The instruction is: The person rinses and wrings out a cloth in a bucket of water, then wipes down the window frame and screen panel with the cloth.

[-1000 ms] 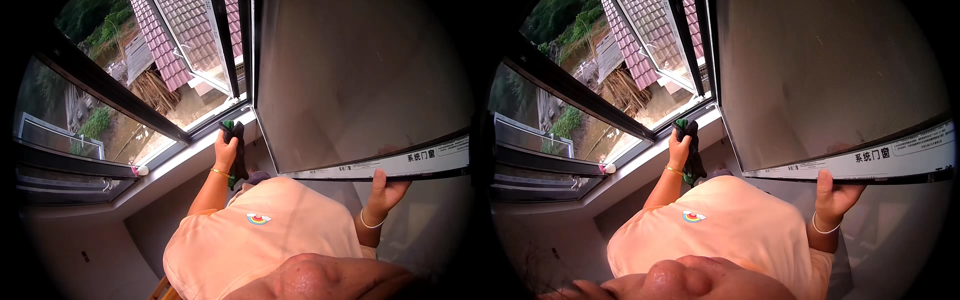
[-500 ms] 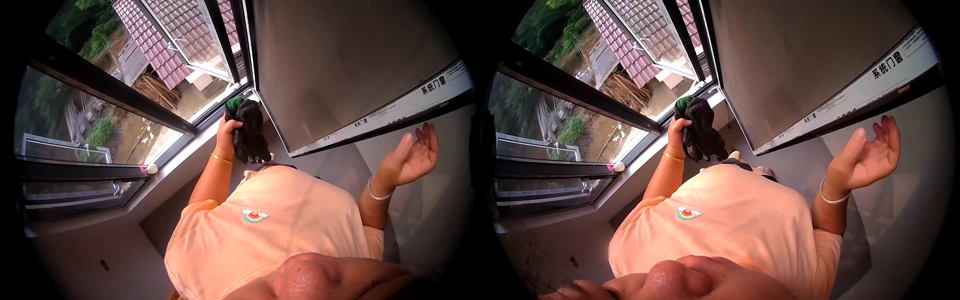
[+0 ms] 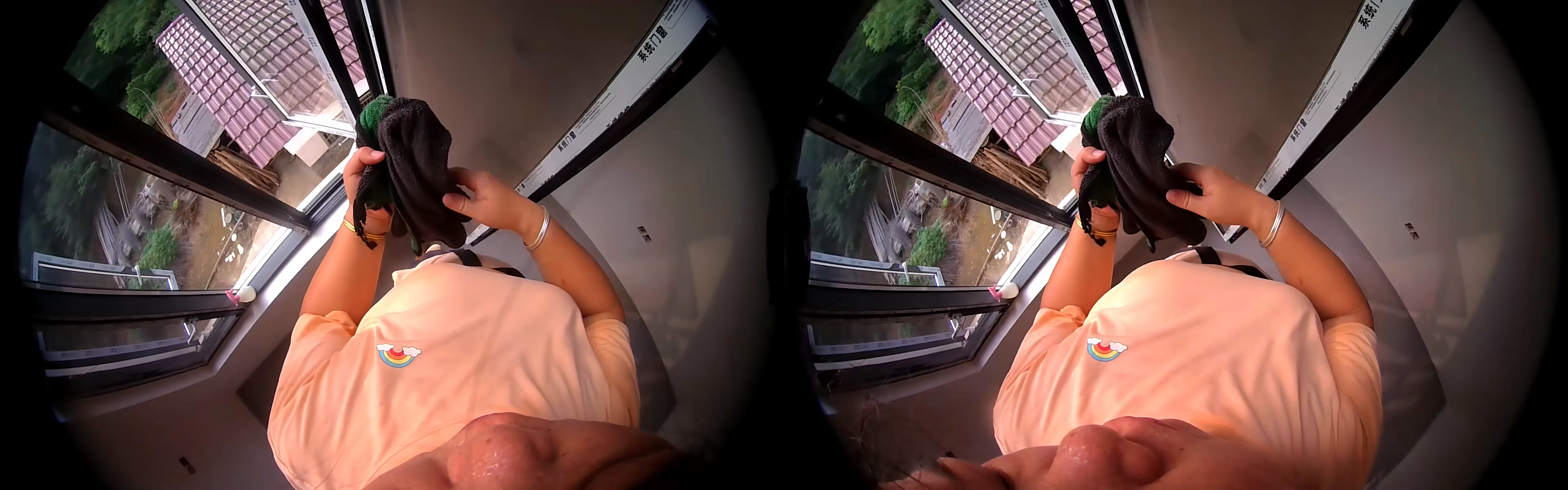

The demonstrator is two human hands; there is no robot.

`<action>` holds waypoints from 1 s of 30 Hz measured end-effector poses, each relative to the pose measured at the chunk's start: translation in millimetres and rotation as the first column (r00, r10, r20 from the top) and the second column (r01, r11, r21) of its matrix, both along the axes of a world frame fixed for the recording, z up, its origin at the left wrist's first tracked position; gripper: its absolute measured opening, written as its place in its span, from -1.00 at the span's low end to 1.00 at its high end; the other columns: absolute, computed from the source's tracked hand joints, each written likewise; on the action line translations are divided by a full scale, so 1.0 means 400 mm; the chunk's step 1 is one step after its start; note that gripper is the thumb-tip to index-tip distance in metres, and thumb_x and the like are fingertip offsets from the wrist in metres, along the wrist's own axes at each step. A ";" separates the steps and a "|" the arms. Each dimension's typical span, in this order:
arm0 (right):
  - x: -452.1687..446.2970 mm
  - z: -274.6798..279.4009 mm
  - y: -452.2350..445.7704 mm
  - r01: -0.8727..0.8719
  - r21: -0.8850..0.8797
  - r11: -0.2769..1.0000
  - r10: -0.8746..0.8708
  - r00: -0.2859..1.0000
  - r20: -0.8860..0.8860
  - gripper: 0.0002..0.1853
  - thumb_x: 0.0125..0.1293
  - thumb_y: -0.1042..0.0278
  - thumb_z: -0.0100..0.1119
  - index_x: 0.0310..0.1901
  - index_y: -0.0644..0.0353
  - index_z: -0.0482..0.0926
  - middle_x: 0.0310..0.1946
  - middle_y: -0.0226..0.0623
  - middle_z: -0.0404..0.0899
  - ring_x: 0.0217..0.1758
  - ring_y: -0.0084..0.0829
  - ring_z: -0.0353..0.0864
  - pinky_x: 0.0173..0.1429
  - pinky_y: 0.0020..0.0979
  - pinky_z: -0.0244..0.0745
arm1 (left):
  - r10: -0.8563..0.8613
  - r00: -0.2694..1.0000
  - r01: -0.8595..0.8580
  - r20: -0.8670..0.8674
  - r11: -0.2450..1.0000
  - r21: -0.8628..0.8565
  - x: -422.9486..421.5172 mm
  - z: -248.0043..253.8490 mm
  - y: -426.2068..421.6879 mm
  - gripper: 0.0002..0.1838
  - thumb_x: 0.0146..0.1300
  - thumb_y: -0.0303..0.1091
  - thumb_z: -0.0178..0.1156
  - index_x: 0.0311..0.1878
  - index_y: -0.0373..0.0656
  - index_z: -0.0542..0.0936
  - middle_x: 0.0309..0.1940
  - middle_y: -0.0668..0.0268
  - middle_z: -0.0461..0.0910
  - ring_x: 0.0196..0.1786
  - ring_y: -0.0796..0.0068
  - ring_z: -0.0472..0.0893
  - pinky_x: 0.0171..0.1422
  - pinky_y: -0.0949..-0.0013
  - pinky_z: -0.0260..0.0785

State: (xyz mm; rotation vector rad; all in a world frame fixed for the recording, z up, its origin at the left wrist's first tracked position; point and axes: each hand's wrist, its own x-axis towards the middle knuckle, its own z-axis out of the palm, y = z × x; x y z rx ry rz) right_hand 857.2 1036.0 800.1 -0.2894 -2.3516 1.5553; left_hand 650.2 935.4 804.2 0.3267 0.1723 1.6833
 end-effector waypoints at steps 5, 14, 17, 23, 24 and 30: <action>0.020 0.045 0.026 0.170 -0.176 0.970 -0.196 0.971 -0.138 -0.60 0.53 0.09 0.05 -0.19 0.36 0.59 -0.43 -0.59 0.45 -0.28 -0.70 0.33 -0.14 -0.55 0.38 | 0.033 0.999 -0.035 -0.015 0.986 -0.164 -0.088 -0.068 -0.004 -0.55 0.11 -0.44 -0.02 0.04 -0.47 0.56 -0.03 -0.08 0.67 0.02 0.04 0.68 0.28 0.05 0.50; 0.063 0.163 0.055 0.018 -0.609 0.793 -0.199 0.952 -0.231 -0.72 0.49 0.24 -0.03 -0.14 0.32 0.56 -0.29 -0.53 0.54 -0.22 -0.72 0.42 -0.03 -0.62 0.37 | -0.217 0.797 -0.039 -0.564 0.912 -0.407 -0.067 -0.201 -0.033 -0.57 0.18 -0.36 0.24 0.12 -0.32 0.53 0.02 0.23 0.63 0.09 0.37 0.60 0.30 0.24 0.37; 0.077 0.153 0.062 -0.026 -0.406 0.914 -0.054 0.982 -0.184 -0.79 0.40 0.34 0.05 -0.15 0.33 0.55 -0.31 -0.49 0.53 -0.21 -0.66 0.44 -0.06 -0.56 0.41 | -0.099 0.567 -0.360 -0.818 0.863 -0.354 -0.041 -0.248 -0.042 -0.53 0.20 -0.28 0.28 0.18 -0.19 0.52 0.02 0.28 0.61 0.11 0.46 0.56 0.30 0.31 0.32; 0.039 0.097 0.005 -0.088 0.201 0.976 0.096 0.995 -0.033 -0.83 0.29 0.40 0.17 -0.16 0.29 0.50 -0.33 -0.28 0.49 -0.30 -0.38 0.45 -0.14 -0.40 0.42 | -0.278 0.894 0.089 -0.350 0.878 -0.470 0.066 -0.223 -0.024 -0.54 0.45 0.08 0.06 0.11 -0.13 0.53 -0.05 0.29 0.62 0.05 0.36 0.58 0.26 0.23 0.33; 0.038 0.086 -0.012 -0.091 0.240 0.966 0.088 0.996 0.020 -0.82 0.27 0.39 0.18 -0.17 0.29 0.50 -0.31 -0.15 0.52 -0.26 -0.18 0.49 -0.10 -0.30 0.44 | -0.215 0.925 0.050 -0.314 0.887 -0.460 0.079 -0.225 -0.019 -0.56 0.46 0.05 0.07 0.08 -0.14 0.55 -0.08 0.27 0.63 0.02 0.36 0.60 0.24 0.22 0.37; 0.092 0.030 -0.001 0.092 0.266 0.959 -0.149 0.968 0.200 -0.71 0.32 0.24 0.17 -0.09 0.31 0.49 -0.13 -0.07 0.60 -0.07 -0.05 0.59 0.05 -0.22 0.48 | 0.330 0.832 -0.437 -0.447 0.885 -0.160 -0.058 -0.206 -0.021 -0.81 0.46 -0.36 0.08 0.00 -0.21 0.58 -0.13 0.32 0.66 -0.07 0.47 0.63 0.13 0.38 0.46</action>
